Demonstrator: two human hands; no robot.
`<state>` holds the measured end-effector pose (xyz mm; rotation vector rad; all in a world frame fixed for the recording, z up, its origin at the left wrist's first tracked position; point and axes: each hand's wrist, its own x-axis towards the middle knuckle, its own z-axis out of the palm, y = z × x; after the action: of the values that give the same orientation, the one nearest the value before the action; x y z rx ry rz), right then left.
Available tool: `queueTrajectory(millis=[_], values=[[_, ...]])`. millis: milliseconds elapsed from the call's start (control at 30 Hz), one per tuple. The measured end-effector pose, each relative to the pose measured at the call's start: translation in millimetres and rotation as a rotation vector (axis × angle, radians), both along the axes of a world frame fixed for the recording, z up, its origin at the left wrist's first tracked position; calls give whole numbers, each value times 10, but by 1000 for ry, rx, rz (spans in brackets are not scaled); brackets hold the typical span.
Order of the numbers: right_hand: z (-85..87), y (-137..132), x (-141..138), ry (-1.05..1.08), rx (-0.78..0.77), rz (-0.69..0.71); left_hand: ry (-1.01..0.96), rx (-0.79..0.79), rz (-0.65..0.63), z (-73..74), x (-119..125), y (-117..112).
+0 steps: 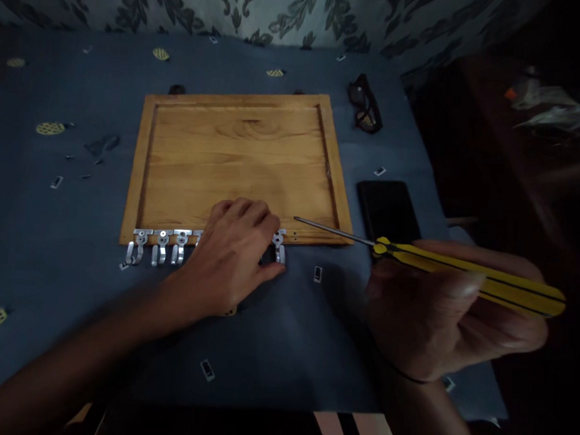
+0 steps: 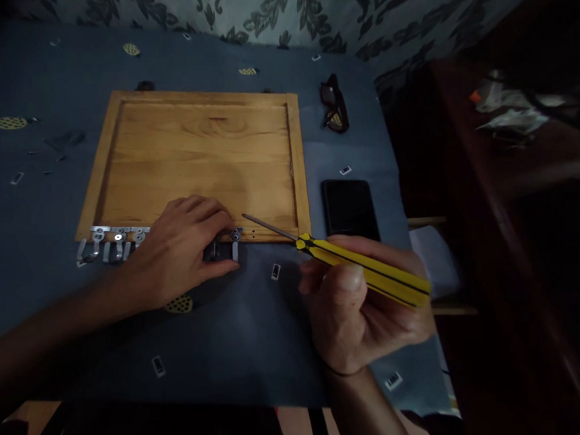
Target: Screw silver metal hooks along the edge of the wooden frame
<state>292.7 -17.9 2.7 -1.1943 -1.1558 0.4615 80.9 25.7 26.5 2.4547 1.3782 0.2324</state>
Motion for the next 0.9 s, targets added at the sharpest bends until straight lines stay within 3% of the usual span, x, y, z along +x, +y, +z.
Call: queueTrajectory(millis=[167,567,733,900], values=[[-29,27,-22,-54,47,-81,-4,10,-6,-7,-2,1],[13,14,-33,-162,25,-51,4,-16,-3,4,-2,14],[37,9,-47,-174,-54,-26,10,-31,4,25,15,13],[62,25,-41,-251,5,-29,38,-76,12,65,33,19]])
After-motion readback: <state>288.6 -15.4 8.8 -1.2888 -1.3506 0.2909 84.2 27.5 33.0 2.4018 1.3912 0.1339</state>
